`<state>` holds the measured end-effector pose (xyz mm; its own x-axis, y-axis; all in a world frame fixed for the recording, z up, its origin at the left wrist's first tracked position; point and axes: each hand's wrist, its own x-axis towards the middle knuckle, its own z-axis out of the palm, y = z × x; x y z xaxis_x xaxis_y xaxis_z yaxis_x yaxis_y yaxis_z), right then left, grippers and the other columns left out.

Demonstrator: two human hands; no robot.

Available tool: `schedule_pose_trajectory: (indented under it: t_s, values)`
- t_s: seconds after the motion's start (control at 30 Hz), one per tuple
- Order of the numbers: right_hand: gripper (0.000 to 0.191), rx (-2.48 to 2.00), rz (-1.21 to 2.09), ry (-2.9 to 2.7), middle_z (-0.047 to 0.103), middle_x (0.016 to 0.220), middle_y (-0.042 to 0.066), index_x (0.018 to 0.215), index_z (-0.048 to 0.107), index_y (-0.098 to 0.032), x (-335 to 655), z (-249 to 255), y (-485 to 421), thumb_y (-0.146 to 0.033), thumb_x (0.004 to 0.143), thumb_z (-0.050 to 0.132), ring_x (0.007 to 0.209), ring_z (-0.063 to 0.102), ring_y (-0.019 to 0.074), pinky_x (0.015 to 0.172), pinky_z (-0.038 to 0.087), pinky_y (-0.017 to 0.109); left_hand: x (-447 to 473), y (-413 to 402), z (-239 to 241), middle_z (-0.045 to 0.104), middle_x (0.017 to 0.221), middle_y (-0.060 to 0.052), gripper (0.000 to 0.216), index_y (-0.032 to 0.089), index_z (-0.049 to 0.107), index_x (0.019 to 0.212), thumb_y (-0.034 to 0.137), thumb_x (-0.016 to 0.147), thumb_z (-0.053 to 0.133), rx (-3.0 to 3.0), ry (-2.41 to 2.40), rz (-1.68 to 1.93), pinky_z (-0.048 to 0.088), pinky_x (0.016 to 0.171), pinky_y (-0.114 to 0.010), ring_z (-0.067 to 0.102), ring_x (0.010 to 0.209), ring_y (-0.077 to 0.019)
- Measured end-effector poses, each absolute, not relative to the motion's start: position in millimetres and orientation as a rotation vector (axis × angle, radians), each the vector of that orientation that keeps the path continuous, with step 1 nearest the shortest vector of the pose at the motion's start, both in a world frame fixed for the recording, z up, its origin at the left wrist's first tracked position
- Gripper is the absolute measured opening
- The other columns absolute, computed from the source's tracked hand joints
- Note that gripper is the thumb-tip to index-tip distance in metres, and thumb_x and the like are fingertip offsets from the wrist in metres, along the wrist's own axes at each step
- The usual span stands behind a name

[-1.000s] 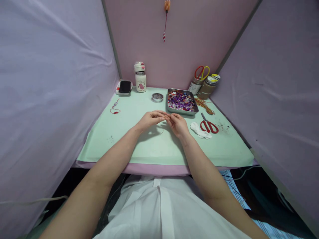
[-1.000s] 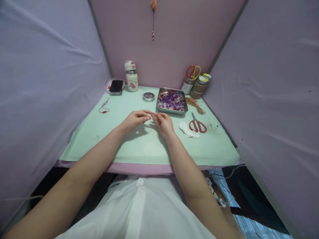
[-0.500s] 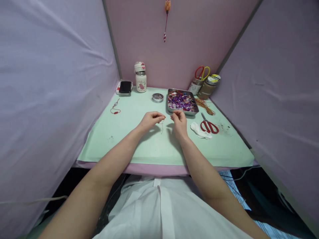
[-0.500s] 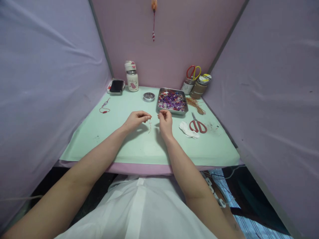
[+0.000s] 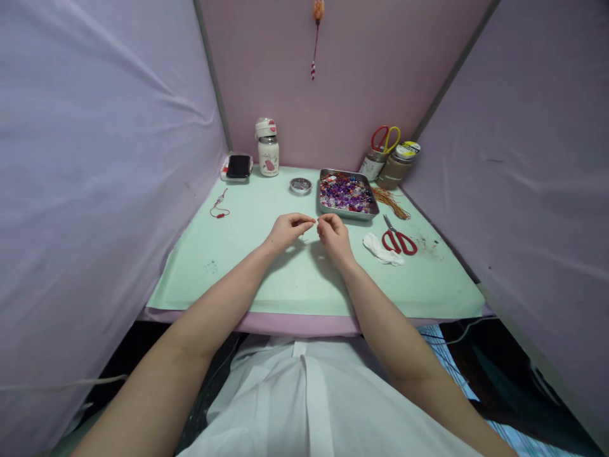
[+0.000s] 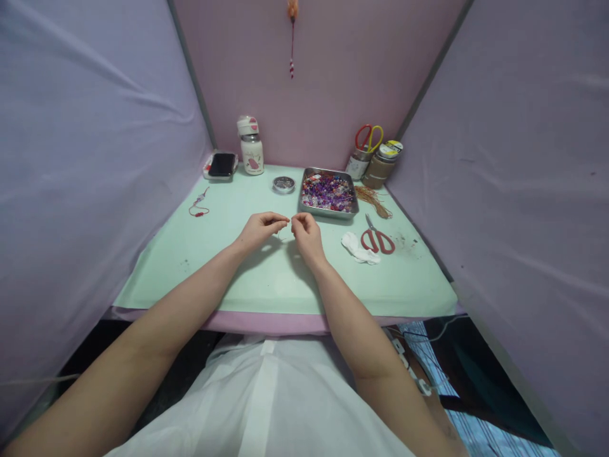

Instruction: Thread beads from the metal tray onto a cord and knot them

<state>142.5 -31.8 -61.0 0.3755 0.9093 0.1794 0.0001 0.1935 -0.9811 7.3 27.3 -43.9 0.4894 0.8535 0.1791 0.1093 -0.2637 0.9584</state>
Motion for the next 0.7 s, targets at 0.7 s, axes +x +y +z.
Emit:
schedule_pose_trajectory:
  t_s: [0.7]
  values:
    - [0.017,-1.304,0.454,-1.15,0.046,0.063,-0.005,0.088,0.057,-0.022,144,-59,-38,-0.035,0.077,0.062,0.058,0.042,0.0121,0.06,0.036,0.026,6,35,-46,0.071,0.089,-0.009,0.029,0.013,0.073,0.091,0.032,0.07,0.065,1.478,0.78,0.882,0.045,0.077,-0.03,0.056,0.075,-0.013]
